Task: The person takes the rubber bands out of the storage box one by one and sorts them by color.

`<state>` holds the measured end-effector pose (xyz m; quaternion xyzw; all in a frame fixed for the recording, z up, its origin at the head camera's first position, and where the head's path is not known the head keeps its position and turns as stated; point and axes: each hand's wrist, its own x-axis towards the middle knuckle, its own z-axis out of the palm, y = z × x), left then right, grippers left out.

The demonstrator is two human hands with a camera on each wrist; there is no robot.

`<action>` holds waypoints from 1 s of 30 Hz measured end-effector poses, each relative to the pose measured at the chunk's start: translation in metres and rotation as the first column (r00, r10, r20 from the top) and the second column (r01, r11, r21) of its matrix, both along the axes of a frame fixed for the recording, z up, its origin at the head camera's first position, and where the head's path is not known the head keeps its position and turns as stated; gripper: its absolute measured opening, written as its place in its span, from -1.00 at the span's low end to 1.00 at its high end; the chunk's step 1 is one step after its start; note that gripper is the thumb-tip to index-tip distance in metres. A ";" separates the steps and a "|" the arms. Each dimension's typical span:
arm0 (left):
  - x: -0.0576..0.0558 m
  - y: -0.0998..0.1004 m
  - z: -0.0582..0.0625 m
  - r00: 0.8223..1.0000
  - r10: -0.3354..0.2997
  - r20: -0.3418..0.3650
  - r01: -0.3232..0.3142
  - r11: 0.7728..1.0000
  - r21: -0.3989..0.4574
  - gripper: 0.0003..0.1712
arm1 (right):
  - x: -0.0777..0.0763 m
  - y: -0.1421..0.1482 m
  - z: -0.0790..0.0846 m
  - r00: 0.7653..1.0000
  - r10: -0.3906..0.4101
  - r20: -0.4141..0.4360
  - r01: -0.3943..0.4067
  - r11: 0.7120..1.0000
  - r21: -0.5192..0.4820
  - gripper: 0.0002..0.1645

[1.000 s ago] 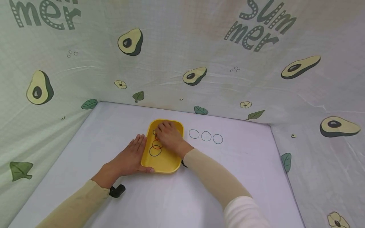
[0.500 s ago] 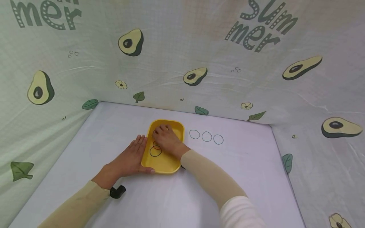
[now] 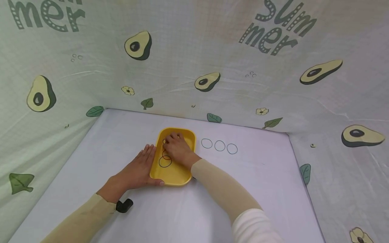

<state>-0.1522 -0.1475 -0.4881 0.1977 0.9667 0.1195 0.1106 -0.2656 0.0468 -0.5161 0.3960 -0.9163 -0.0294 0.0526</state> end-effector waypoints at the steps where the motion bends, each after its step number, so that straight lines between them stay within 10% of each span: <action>1: 0.000 0.000 0.000 1.000 0.000 0.000 0.000 1.000 0.002 0.66 | 0.000 0.000 0.000 1.000 -0.002 0.002 0.002 1.000 -0.004 -0.67; 30: 0.003 -0.001 0.004 1.000 -0.001 0.000 0.001 1.000 0.010 0.64 | 0.008 0.004 0.007 0.977 0.028 -0.210 -0.008 0.995 0.096 -0.63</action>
